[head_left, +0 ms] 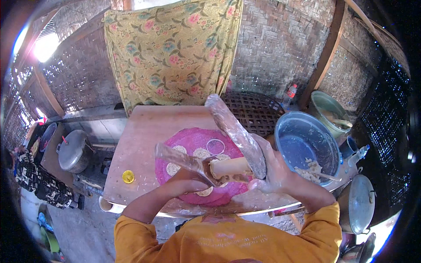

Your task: The person uses a wooden press tool to form individual discs of dough from a larger mass, then places the formed discs onto a pink cloth. The person repeatedly reloads the press with dough from a blue bowl using a small wooden paddle before pressing more discs.

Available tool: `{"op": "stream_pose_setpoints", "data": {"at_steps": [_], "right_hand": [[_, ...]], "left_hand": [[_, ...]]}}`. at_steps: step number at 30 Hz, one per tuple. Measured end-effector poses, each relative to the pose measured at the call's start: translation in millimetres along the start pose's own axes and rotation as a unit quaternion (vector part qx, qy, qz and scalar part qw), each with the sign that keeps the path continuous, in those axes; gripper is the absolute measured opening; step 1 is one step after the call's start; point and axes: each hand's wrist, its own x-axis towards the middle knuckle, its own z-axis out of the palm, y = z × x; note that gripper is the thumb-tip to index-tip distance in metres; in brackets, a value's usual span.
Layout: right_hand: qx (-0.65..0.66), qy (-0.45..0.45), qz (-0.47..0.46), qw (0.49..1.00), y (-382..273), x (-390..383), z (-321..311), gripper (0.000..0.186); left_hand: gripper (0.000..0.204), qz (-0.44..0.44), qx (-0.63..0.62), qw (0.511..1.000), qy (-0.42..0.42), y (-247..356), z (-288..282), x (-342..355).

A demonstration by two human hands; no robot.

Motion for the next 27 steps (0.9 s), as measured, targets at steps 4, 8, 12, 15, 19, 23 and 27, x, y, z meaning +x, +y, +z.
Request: {"op": "stream_pose_setpoints", "data": {"at_steps": [4, 8, 12, 15, 19, 23, 27], "right_hand": [[0.034, -0.059, 0.007, 0.998, -7.9, 14.8, 20.5, 0.086], [0.077, -0.171, 0.182, 0.965, -10.0, 36.6, 38.5, 0.077], [0.059, -0.173, 0.174, 0.968, 23.5, 42.8, 55.8, 0.088], [0.508, -0.209, 0.196, 0.812, 49.3, 59.0, 53.2, 0.089], [0.714, -0.269, 0.198, 0.615, 73.3, 12.9, 71.6, 0.096], [0.763, -0.288, 0.221, 0.535, 113.8, 7.4, 99.2, 0.103], [0.749, -0.282, 0.246, 0.547, 146.0, 20.3, 90.8, 0.111]], "left_hand": [[0.054, -0.028, 0.215, 0.974, -0.073, 24.1, 3.3, 12.6], [0.052, 0.006, 0.218, 0.968, -0.128, -6.0, -2.7, 12.2], [0.057, 0.043, 0.192, 0.971, -0.133, -41.2, -23.9, 22.6], [0.060, 0.037, 0.145, 0.979, -0.135, -45.7, -47.4, 27.6], [0.073, 0.147, 0.088, 0.969, -0.177, 20.9, -74.6, 57.4], [0.087, 0.308, -0.207, 0.924, -0.088, 69.3, -95.3, 105.8], [0.069, 0.297, -0.405, 0.863, -0.053, 91.4, -111.8, 159.9]]}}
